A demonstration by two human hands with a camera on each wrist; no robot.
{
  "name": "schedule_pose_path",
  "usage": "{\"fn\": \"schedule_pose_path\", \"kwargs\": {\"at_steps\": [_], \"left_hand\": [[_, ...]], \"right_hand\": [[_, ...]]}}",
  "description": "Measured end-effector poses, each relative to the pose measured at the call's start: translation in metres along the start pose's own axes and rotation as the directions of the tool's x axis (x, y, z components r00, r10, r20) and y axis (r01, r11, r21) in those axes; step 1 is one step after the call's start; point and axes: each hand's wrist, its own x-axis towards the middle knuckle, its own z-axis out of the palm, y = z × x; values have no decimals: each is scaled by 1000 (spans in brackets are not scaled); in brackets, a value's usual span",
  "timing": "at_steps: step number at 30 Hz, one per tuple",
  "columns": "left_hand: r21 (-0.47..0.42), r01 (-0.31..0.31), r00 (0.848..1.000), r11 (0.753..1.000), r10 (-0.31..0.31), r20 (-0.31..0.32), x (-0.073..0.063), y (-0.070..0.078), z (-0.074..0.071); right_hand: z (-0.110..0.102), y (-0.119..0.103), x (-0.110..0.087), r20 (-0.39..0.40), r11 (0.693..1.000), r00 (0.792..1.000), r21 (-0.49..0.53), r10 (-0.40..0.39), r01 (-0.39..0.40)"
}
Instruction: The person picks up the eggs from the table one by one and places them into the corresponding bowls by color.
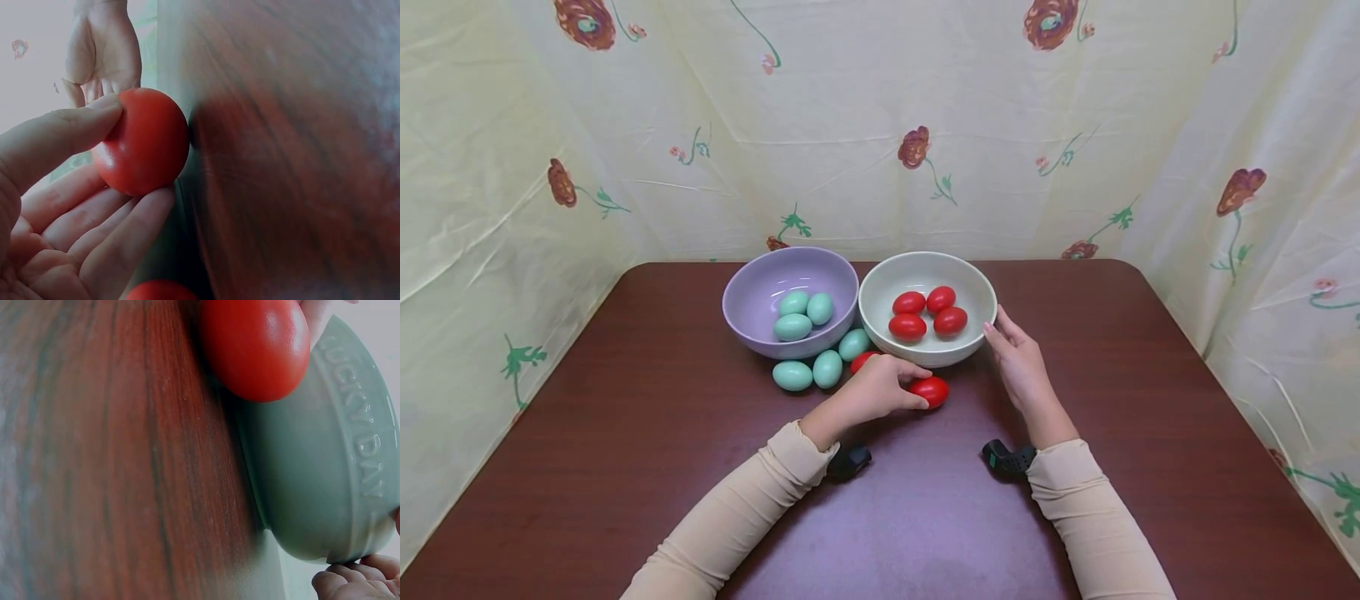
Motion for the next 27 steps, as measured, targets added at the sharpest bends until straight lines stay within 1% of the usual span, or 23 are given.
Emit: {"fn": "schedule_pose_path", "kwargs": {"at_steps": [2, 4, 9, 12, 15, 19, 21, 24, 27], "left_hand": [[1, 4, 1000, 1000, -4, -1, 0, 0, 0], [-15, 18, 1000, 1000, -18, 3, 0, 0, 0], [-86, 65, 998, 994, -64, 10, 0, -1, -1], [-118, 79, 997, 990, -79, 4, -1, 0, -2], [-112, 71, 997, 991, -72, -4, -3, 2, -5], [-71, 51, 998, 996, -53, -20, -6, 5, -10], [-75, 44, 999, 996, -46, -23, -7, 6, -13], [-124, 36, 999, 992, -39, -26, -9, 9, -18], [-188, 32, 999, 982, -38, -30, -11, 11, -23]], "right_hand": [[0, 0, 0, 0, 1000, 1000, 0, 2, -2], [-1, 1, 0, 1, 1000, 1000, -2, 2, -2], [-1, 1, 0, -1, 1000, 1000, -2, 0, 0], [0, 1, 0, -1, 1000, 1000, -2, 1, -1], [0, 1, 0, 2, 1000, 1000, 2, -2, 2], [0, 1, 0, 3, 1000, 1000, 2, -6, 6], [0, 1, 1, 4, 1000, 1000, 4, -6, 6], [-1, 1, 1, 2, 1000, 1000, 2, -1, 1], [0, 0, 0, -2, 1000, 1000, 5, 4, -4]]}}
